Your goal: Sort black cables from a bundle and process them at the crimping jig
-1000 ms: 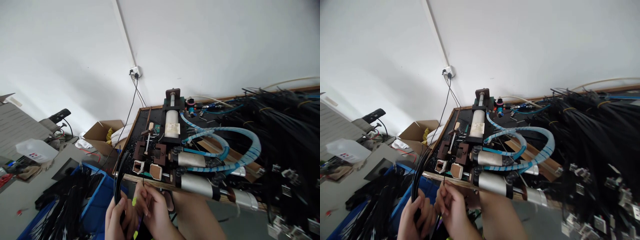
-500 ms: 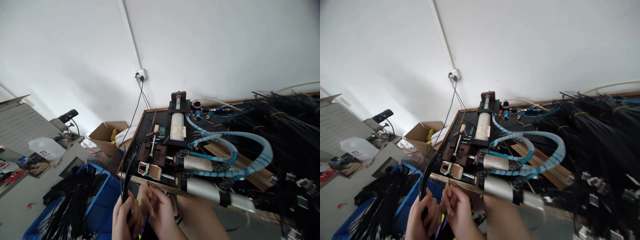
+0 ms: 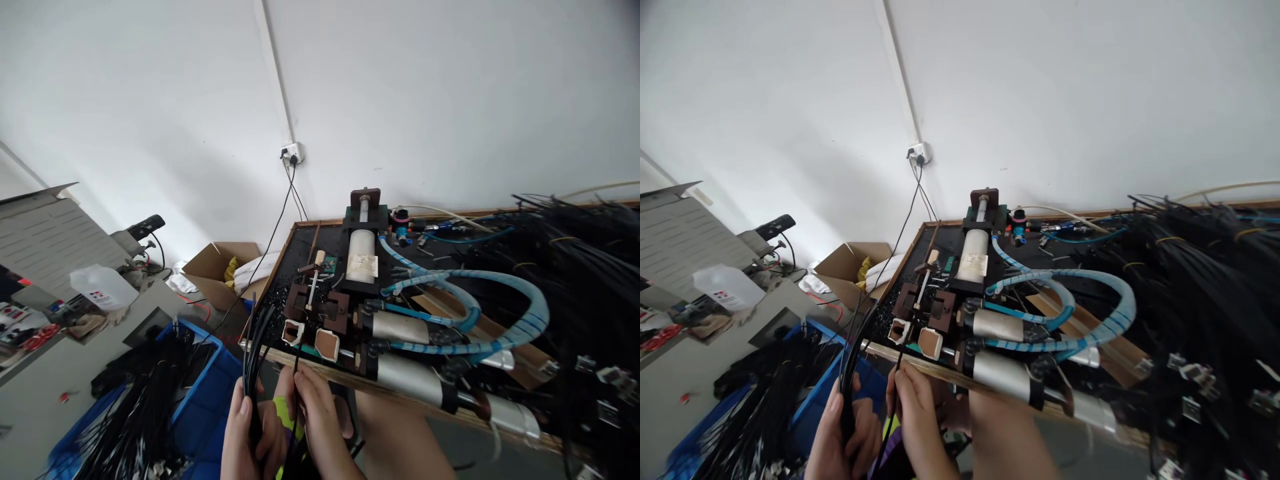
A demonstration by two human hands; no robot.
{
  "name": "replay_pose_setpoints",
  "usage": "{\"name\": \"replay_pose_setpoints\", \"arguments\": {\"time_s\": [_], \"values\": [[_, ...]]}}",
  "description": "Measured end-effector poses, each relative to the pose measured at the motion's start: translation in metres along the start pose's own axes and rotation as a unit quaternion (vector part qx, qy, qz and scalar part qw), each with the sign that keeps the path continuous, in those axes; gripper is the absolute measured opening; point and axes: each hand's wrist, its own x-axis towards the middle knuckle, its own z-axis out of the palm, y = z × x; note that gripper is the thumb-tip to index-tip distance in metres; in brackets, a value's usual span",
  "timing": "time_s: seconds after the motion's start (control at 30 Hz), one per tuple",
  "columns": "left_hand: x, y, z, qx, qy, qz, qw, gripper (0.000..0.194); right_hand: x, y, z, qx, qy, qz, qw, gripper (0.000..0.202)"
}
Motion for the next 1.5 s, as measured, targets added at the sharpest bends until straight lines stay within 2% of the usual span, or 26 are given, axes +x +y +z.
{"name": "replay_pose_setpoints", "arguments": {"time_s": [0.1,0.2,0.27,0.33,0.47,0.67,0.83,1.0,1.13,1.3,1.4,1.5], "values": [[-0.005,-0.002,-0.002,0.023,0.028,0.034,0.999,0.048,-0.003,0.0,0.003,-0.033,-0.019,-0.048,0.998,0.057],[-0.005,-0.002,-0.008,0.068,0.0,0.039,0.997,0.047,-0.008,-0.01,0.006,-0.08,-0.046,-0.099,0.991,0.061],[-0.005,-0.001,-0.009,0.092,-0.016,0.033,0.995,0.042,-0.014,-0.022,0.007,-0.105,-0.042,-0.123,0.986,0.06],[-0.007,-0.001,-0.005,0.094,-0.009,0.031,0.995,0.042,-0.021,-0.039,0.007,-0.103,-0.036,-0.125,0.986,0.055],[-0.014,-0.003,0.002,0.107,-0.005,0.008,0.994,0.048,-0.038,-0.077,0.004,-0.034,-0.044,-0.138,0.989,0.045],[-0.02,-0.007,0.002,0.11,-0.015,0.002,0.994,0.047,-0.045,-0.122,-0.009,-0.033,0.033,-0.213,0.976,0.042],[-0.023,-0.004,0.002,0.094,-0.01,0.004,0.996,0.045,-0.036,-0.138,-0.018,-0.049,0.066,-0.277,0.957,0.038],[-0.024,-0.002,-0.004,0.083,-0.034,0.018,0.996,0.036,-0.032,-0.134,-0.022,-0.07,0.027,-0.253,0.965,0.039],[-0.023,-0.001,-0.011,0.047,-0.061,0.024,0.997,0.035,-0.033,-0.126,-0.02,-0.155,0.011,-0.254,0.955,0.036],[-0.031,0.003,-0.012,0.022,-0.063,0.037,0.997,0.032,-0.037,-0.108,-0.006,-0.24,0.018,-0.274,0.931,0.012],[-0.039,0.004,-0.011,0.007,-0.049,0.04,0.998,0.032,-0.036,-0.089,0.003,-0.24,-0.004,-0.27,0.932,0.022],[-0.045,0.005,-0.011,-0.008,-0.03,0.055,0.998,0.035,-0.031,-0.063,0.008,-0.273,-0.057,-0.246,0.928,0.034]]}}
